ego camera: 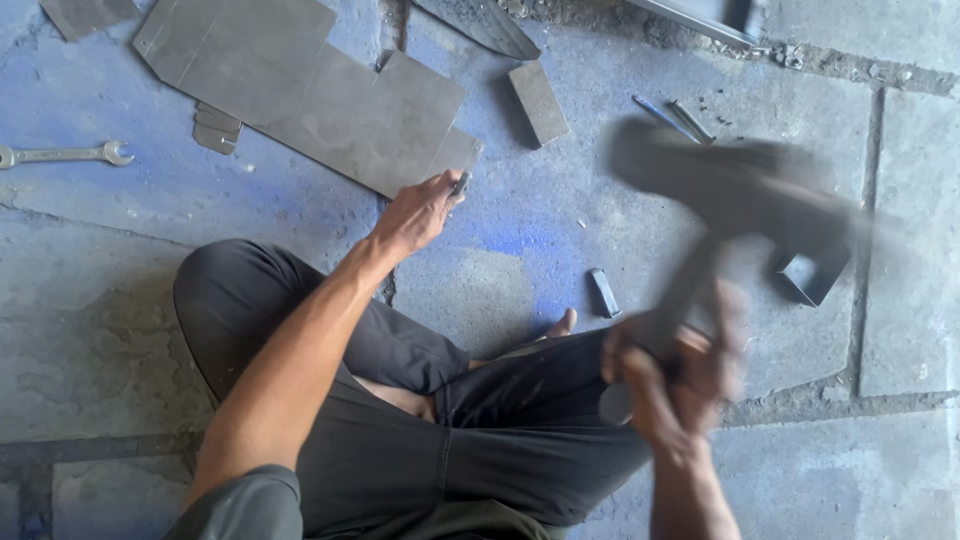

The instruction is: The person sits on the floor and uses a hammer to strike a metal sheet placed on a small metal block. They repeatedly reposition the sheet and the block to hammer different sections of the metal piece.

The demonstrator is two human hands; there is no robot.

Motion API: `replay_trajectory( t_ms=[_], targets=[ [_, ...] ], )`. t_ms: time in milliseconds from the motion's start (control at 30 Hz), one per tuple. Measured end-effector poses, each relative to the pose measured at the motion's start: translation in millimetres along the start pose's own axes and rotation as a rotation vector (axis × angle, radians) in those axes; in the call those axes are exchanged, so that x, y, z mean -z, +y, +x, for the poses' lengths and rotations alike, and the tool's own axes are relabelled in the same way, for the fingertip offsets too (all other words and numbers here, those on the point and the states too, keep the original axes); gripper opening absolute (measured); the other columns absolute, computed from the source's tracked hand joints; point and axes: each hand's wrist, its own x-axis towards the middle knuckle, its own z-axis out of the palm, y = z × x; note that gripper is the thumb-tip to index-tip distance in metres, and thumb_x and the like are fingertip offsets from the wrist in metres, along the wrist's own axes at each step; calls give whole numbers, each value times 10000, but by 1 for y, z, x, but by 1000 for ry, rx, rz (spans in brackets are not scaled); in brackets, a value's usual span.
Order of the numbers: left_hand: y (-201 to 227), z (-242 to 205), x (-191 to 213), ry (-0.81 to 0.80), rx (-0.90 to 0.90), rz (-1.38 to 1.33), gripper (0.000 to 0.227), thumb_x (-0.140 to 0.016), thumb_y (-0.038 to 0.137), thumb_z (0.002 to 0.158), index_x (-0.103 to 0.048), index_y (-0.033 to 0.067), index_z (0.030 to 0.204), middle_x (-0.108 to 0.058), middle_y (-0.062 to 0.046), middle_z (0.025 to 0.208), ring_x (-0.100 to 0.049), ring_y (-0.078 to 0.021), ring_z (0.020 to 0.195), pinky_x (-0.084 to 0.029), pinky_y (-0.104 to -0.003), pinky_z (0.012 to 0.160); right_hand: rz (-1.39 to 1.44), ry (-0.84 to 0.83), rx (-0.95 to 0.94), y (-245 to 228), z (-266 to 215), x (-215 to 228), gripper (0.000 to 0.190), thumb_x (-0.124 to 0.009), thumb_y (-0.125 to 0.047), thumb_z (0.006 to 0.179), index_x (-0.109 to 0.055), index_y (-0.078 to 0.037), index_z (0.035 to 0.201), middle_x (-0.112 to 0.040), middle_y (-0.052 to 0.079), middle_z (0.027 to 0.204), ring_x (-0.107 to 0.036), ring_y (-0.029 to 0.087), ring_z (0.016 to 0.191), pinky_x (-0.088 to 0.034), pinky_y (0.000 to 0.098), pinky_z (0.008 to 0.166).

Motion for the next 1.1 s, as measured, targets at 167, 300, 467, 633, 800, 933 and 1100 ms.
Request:
replay_trajectory(
  t_ms=[167,300,467,633,800,933,1100],
  targets=[
    [8,5,17,-38,-82,34,95,-399,125,1110,-397,96,1202,-547,-95,773,-534,-189,494,-485,-311,345,183,-119,103,9,8,-3,727,-646,-123,1136,-166,-185,1679,-669,26,848,-633,119,694,-627,294,679],
    [-5,7,7,-40,-96,68,96,-409,108,1095,-388,92,1187,-567,-98,799,-570,-171,566,-502,-309,401,-202,-388,-343,-6,40,-25,731,-685,-141,962,-368,-146,1620,-701,172,771,-678,200,613,-568,358,589],
    [-1,8,11,-118,-75,72,97,-397,105,1127,-383,99,1223,-578,-122,805,-585,-216,507,-492,-334,360,-12,-127,-187,-7,0,11,573,-693,-102,899,-448,-31,1412,-689,134,859,-659,194,634,-537,338,538],
    [6,9,20,-99,-118,69,237,-430,94,1075,-372,102,1305,-598,-117,787,-611,-224,535,-497,-321,374,-272,-39,318,12,12,-7,696,-663,-117,1032,-284,-97,1616,-708,206,1085,-744,260,895,-604,387,742],
    [-16,20,-1,24,-201,142,372,-499,174,1077,-355,66,1403,-660,-165,851,-678,-307,674,-555,-400,508,-128,-341,-171,-3,44,-38,772,-716,-100,936,-356,-184,1614,-756,197,982,-746,218,819,-569,367,687],
    [-30,1,0,199,129,-343,329,-471,180,1112,-360,66,1400,-721,-132,978,-744,-279,765,-637,-424,614,38,-262,-542,-5,25,-42,767,-695,-92,918,-343,-221,1587,-702,85,944,-635,142,598,-537,326,490],
    [5,-31,-15,389,-363,305,333,-551,39,1018,-412,157,1296,-670,-121,1128,-694,-300,1092,-570,-480,987,149,-142,-640,17,11,-34,779,-667,-93,930,-325,-223,1617,-643,48,688,-578,88,527,-481,286,459]
  ],
)
